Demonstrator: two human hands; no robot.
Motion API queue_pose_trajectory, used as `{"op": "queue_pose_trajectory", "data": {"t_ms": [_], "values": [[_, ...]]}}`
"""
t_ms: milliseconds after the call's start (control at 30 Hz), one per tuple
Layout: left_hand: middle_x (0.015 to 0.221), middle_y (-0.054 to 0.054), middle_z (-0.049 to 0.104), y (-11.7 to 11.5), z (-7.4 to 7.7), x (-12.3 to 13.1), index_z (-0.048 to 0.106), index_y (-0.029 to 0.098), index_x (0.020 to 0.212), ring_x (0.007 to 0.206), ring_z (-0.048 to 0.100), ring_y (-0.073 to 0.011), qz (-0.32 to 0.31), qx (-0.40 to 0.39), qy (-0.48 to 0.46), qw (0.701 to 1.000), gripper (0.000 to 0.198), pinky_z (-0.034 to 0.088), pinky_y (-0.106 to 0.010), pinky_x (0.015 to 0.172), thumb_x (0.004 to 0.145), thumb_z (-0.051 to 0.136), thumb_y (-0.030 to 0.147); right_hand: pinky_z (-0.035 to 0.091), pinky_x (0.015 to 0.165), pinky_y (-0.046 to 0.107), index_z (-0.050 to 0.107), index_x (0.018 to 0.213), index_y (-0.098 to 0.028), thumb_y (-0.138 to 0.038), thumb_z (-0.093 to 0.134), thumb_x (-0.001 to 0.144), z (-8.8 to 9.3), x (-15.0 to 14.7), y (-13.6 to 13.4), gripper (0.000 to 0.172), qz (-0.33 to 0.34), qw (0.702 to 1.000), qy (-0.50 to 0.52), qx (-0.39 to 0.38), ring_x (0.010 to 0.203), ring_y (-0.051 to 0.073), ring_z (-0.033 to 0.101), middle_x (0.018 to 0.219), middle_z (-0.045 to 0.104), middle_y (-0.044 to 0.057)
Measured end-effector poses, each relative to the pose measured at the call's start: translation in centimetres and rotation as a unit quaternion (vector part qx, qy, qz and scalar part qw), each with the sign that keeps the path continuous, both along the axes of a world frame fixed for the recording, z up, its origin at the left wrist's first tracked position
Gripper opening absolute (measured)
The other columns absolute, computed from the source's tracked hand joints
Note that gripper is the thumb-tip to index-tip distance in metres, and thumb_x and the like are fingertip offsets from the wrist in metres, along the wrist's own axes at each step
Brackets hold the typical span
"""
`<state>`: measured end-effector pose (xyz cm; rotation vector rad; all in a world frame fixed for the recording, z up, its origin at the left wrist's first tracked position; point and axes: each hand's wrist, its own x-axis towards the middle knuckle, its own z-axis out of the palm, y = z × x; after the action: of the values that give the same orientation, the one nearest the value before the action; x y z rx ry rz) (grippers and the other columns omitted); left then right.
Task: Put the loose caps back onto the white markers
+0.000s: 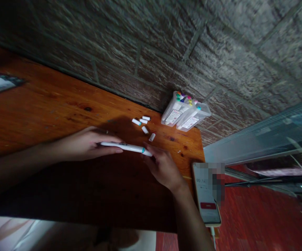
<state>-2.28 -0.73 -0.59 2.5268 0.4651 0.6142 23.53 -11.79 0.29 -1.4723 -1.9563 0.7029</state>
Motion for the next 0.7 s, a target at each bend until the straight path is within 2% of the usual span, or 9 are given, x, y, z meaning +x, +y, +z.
{"op": "queue_pose_trajectory", "data": {"t_ms": [100, 233, 300, 400, 500, 700], "values": [[0.100, 0.003, 0.078, 0.03, 0.09, 0.05, 0.075, 0.026, 0.109, 0.078, 0.071, -0.0118, 0.002, -0.005, -0.003, 1.000, 0.025, 0.047, -0.019, 0.074, 0.095, 0.060, 0.041, 0.054, 0.084, 0.030, 0.067, 0.128, -0.018, -0.021, 0.059, 0.094, -0.05, 0.07, -0.04, 0.035, -0.006, 1.000, -0.001, 0.000, 0.091, 0.020, 0.072, 0.112, 0.076, 0.009], [0.095, 0.002, 0.079, -0.10, 0.40, 0.22, 0.076, 0.026, 0.106, 0.076, 0.071, -0.0130, -0.007, -0.019, -0.015, 1.000, 0.024, 0.048, -0.020, 0.071, 0.095, 0.061, 0.040, 0.053, 0.070, 0.027, 0.063, 0.133, -0.016, -0.022, 0.057, 0.094, -0.25, 0.20, -0.15, 0.040, -0.014, 1.000, 0.007, -0.019, 0.069, 0.015, 0.068, 0.100, 0.078, 0.008], [0.092, 0.002, 0.079, -0.21, 0.50, 0.28, 0.076, 0.027, 0.105, 0.074, 0.071, -0.0134, -0.019, -0.026, -0.006, 0.999, 0.022, 0.048, -0.021, 0.071, 0.095, 0.060, 0.039, 0.053, 0.068, 0.025, 0.062, 0.134, -0.017, -0.018, 0.056, 0.092, -0.27, 0.20, -0.21, 0.043, -0.006, 1.000, 0.006, -0.018, 0.068, 0.014, 0.067, 0.105, 0.077, 0.008], [0.094, 0.002, 0.078, -0.30, 0.47, 0.22, 0.076, 0.027, 0.105, 0.076, 0.071, -0.0137, -0.022, -0.025, 0.015, 0.999, 0.023, 0.048, -0.021, 0.073, 0.096, 0.058, 0.039, 0.054, 0.073, 0.027, 0.062, 0.135, -0.017, -0.015, 0.055, 0.090, -0.19, 0.15, -0.22, 0.045, 0.004, 1.000, 0.000, -0.005, 0.078, 0.015, 0.068, 0.113, 0.075, 0.009], [0.099, 0.001, 0.078, -0.16, 0.27, 0.05, 0.075, 0.025, 0.107, 0.080, 0.072, -0.0138, -0.007, -0.009, 0.009, 1.000, 0.026, 0.048, -0.021, 0.075, 0.097, 0.057, 0.041, 0.053, 0.077, 0.028, 0.065, 0.130, -0.016, -0.019, 0.056, 0.091, -0.04, 0.12, -0.16, 0.040, -0.005, 1.000, -0.004, 0.004, 0.084, 0.018, 0.069, 0.110, 0.075, 0.010], [0.098, 0.002, 0.078, 0.13, 0.10, 0.05, 0.075, 0.024, 0.108, 0.077, 0.071, -0.0125, 0.021, -0.001, -0.015, 1.000, 0.029, 0.048, -0.020, 0.071, 0.096, 0.058, 0.045, 0.048, 0.059, 0.023, 0.070, 0.121, -0.016, -0.031, 0.056, 0.096, 0.24, -0.12, -0.14, 0.032, -0.010, 1.000, -0.003, -0.020, 0.063, 0.014, 0.063, 0.088, 0.075, 0.006]]}}
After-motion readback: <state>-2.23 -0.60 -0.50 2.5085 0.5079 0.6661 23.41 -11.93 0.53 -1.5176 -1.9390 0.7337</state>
